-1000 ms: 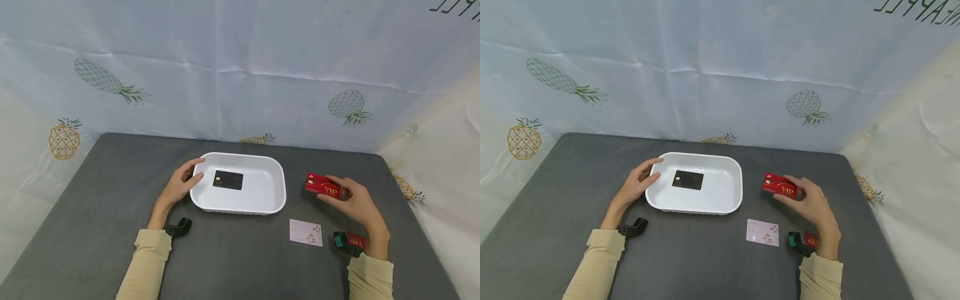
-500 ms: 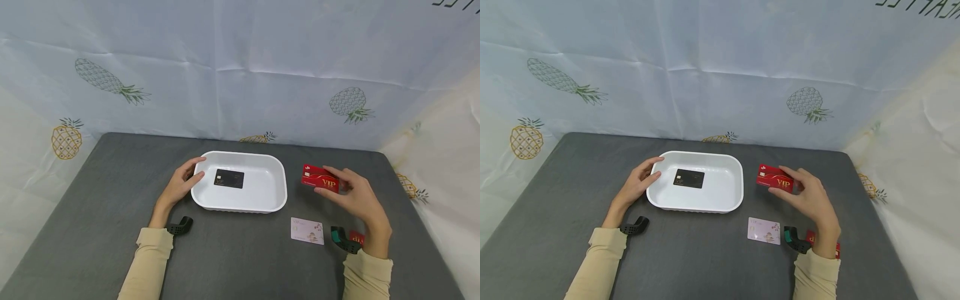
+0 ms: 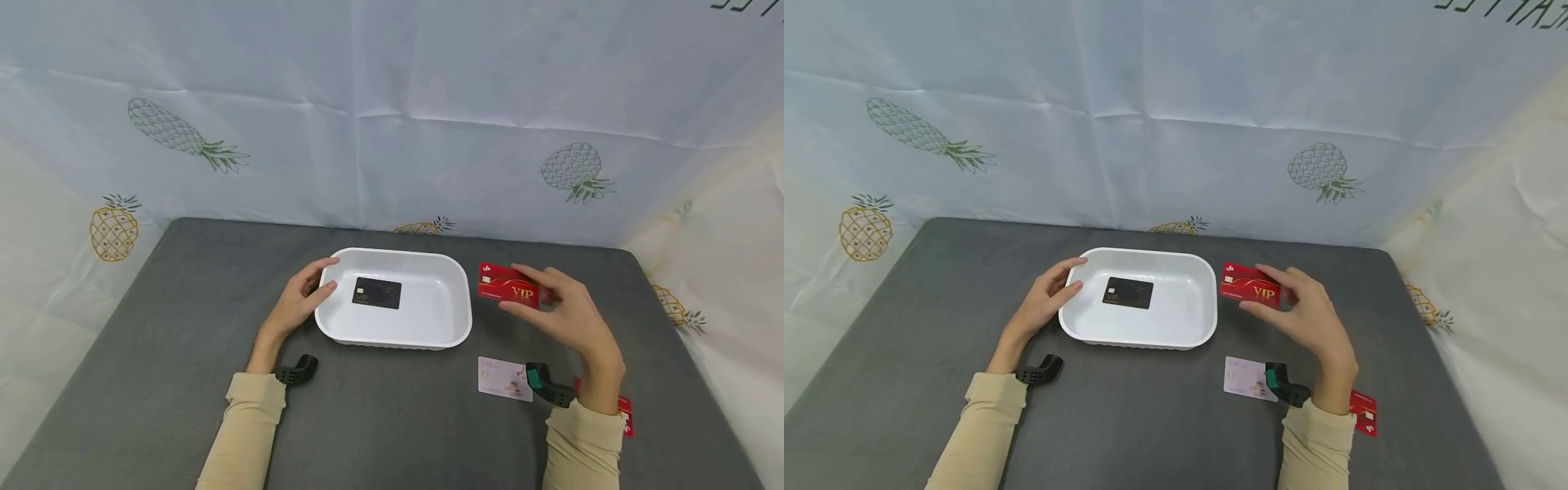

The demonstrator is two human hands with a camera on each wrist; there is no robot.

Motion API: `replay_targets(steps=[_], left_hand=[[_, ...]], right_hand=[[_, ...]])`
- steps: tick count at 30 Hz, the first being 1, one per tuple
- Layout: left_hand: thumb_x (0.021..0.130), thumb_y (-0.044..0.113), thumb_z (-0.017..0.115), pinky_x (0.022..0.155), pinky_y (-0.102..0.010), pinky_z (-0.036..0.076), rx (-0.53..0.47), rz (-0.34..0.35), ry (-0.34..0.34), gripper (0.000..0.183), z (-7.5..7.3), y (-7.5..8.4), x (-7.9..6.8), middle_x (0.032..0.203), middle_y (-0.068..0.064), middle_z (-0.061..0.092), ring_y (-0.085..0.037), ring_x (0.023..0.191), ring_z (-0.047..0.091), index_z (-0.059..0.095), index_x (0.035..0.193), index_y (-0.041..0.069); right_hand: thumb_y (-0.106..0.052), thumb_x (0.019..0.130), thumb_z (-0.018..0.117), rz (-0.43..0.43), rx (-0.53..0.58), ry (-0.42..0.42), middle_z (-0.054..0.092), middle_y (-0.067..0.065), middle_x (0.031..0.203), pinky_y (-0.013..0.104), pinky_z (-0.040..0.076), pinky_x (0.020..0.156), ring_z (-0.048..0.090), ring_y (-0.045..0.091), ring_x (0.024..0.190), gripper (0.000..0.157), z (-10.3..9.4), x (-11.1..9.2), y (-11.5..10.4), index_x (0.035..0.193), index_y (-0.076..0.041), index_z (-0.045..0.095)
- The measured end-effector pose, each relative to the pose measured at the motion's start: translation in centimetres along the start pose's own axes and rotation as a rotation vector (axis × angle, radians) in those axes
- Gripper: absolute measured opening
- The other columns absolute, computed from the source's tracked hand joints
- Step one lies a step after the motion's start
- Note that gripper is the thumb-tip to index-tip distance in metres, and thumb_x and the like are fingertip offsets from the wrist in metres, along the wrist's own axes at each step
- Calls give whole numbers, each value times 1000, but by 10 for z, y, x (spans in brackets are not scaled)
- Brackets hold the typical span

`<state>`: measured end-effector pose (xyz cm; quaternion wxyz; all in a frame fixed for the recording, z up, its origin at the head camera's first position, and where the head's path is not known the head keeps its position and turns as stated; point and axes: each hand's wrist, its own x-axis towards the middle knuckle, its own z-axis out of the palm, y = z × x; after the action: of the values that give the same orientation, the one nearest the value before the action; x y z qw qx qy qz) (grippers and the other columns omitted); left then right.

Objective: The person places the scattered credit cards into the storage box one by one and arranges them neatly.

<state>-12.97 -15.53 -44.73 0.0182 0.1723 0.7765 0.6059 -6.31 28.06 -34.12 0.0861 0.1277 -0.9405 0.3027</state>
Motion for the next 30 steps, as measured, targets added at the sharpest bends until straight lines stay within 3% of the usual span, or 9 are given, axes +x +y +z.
replay_targets(steps=[7, 16, 30], left_hand=[[100, 11, 63, 98, -11, 41, 7, -6, 4, 48, 0, 0, -1, 152, -20, 52, -37, 135, 52, 53, 147, 6], [100, 9, 63, 97, -12, 41, 3, 1, -3, 48, 3, -1, 0, 150, -22, 53, -39, 133, 53, 52, 146, 3], [99, 8, 62, 98, -13, 41, 2, 0, -2, 49, 0, 1, 1, 150, -24, 52, -39, 134, 52, 52, 146, 2]], right_hand=[[-22, 80, 88, 5, 36, -21, 47, 3, 83, 23, 39, 57, 41, 14, 80, 64, 6, 9, -12, 139, -14, 65], [-12, 78, 88, -81, 100, -8, 43, 1, 79, 27, 37, 58, 40, 15, 75, 62, 19, 20, -22, 137, -10, 66], [-17, 80, 88, -73, 130, -55, 45, 2, 81, 24, 38, 60, 42, 15, 77, 63, 39, 37, -32, 138, -10, 65]])
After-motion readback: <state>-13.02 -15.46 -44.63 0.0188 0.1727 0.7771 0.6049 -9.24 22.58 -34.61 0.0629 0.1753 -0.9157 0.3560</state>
